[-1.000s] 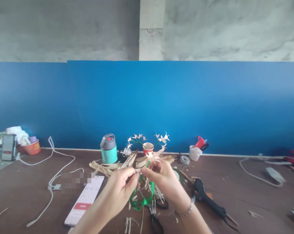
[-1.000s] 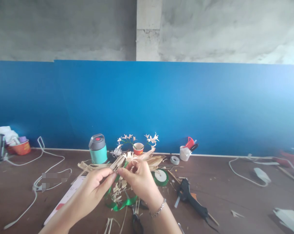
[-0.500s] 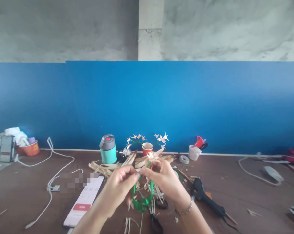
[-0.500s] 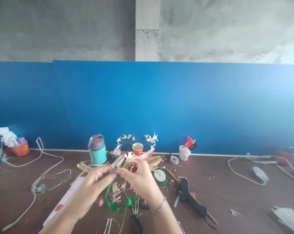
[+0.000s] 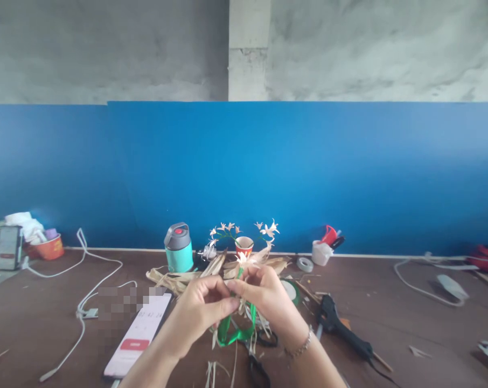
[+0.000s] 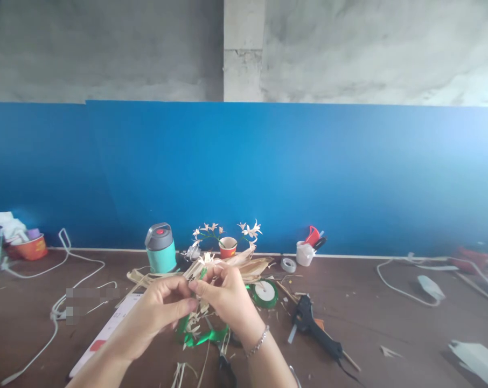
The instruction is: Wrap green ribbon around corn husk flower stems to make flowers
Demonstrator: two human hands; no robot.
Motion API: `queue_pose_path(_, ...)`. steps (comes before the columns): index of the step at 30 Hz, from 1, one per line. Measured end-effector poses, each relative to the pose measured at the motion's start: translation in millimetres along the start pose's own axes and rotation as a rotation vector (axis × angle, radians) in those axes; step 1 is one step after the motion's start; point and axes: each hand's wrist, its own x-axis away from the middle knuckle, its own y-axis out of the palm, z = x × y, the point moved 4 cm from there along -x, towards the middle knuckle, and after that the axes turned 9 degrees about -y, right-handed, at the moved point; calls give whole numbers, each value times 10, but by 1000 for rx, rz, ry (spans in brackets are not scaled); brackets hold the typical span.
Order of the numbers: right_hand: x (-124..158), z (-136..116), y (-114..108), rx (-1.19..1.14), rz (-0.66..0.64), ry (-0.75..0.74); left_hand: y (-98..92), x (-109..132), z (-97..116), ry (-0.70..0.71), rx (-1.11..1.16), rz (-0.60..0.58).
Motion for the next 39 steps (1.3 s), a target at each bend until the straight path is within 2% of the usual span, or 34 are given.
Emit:
queue_pose_path(4,16,-27,17,-52,-12,3,-12,29,32,12,-51,28)
queue_pose_path(9,35,-92,47,-99,-26,-16,-43,8,-47,-56,162,63)
queue_pose_path(12,40,-149,88,-179,-53,-21,-43,-8,-71,-101,258,28)
queue_pose_path(17,48,-251,129,-284,-78,-37,-20,-11,-53,-85,367,-85)
queue_pose_path(21,38,-238,129,-313,-80,-30,-5,-14,-49,-87,410,-91)
queue_pose_path(24,33,-188,111,-279,-85,-14,2,-26,-34,-86,354,-78)
queue_pose_path(26,42,-178,100,-201,-91,-16,-21,-34,-14,-60,336,-20)
queue_pose_path(29,73,-239,96,38,-63,-74,-77,-29,19,-18,347,102)
queue_pose_path(33,105,-312,126,297,-13,-67,-124,-7,48,1,347,177)
queue_pose_path(36,99,-287,121,270,-3,-48,-152,4,57,15,355,200)
queue_pose_path(39,85,-211,108,110,-42,-13,-156,1,52,-4,358,164)
